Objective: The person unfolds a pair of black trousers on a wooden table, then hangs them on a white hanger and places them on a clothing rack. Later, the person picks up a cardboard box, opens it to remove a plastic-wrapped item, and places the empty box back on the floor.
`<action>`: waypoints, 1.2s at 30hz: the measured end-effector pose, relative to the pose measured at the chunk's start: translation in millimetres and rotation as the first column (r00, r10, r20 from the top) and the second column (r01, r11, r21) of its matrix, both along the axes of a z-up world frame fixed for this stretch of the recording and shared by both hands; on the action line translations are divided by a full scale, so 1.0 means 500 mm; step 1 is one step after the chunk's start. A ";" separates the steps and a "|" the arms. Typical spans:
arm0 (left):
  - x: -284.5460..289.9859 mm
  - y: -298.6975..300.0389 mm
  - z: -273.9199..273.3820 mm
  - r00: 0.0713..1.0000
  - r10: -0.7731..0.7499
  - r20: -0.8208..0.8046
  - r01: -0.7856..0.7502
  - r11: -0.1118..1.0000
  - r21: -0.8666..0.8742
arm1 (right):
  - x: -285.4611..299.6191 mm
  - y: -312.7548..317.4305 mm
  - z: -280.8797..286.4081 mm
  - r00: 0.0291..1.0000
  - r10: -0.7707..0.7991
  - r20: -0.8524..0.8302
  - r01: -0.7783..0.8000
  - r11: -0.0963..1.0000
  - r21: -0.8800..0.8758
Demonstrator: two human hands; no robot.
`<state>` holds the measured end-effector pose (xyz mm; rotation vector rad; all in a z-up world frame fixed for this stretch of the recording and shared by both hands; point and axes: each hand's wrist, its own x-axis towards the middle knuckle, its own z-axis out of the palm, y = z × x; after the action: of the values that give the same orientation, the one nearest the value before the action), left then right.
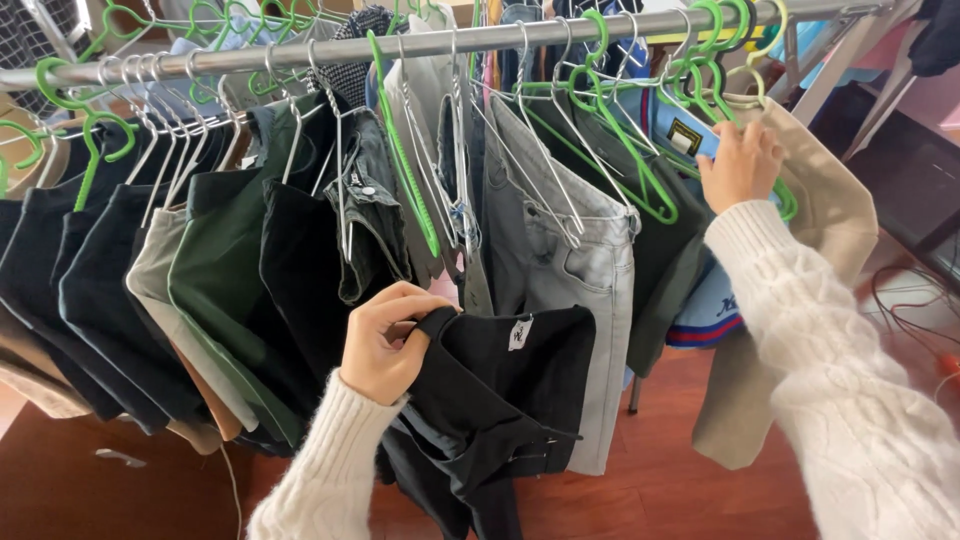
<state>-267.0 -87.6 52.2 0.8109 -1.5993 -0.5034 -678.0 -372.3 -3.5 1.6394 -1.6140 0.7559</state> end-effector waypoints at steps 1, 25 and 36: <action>0.003 -0.001 -0.002 1.000 0.003 0.000 -0.003 1.000 -0.002 | -0.014 -0.019 -0.013 1.000 0.003 0.000 -0.003 1.000 -0.002; 0.017 -0.036 0.015 0.958 -0.054 0.282 0.044 0.998 0.043 | -0.006 0.355 0.209 0.369 0.030 0.929 -0.688 0.681 0.251; -0.012 -0.061 0.024 0.880 -0.203 0.429 0.125 0.971 0.203 | -0.369 0.511 0.055 -0.033 -0.031 0.999 -0.911 0.412 -0.018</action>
<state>-273.0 -118.1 64.0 0.9728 -2.0881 -0.6117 -862.3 -116.9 24.2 2.8309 -2.2522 2.2593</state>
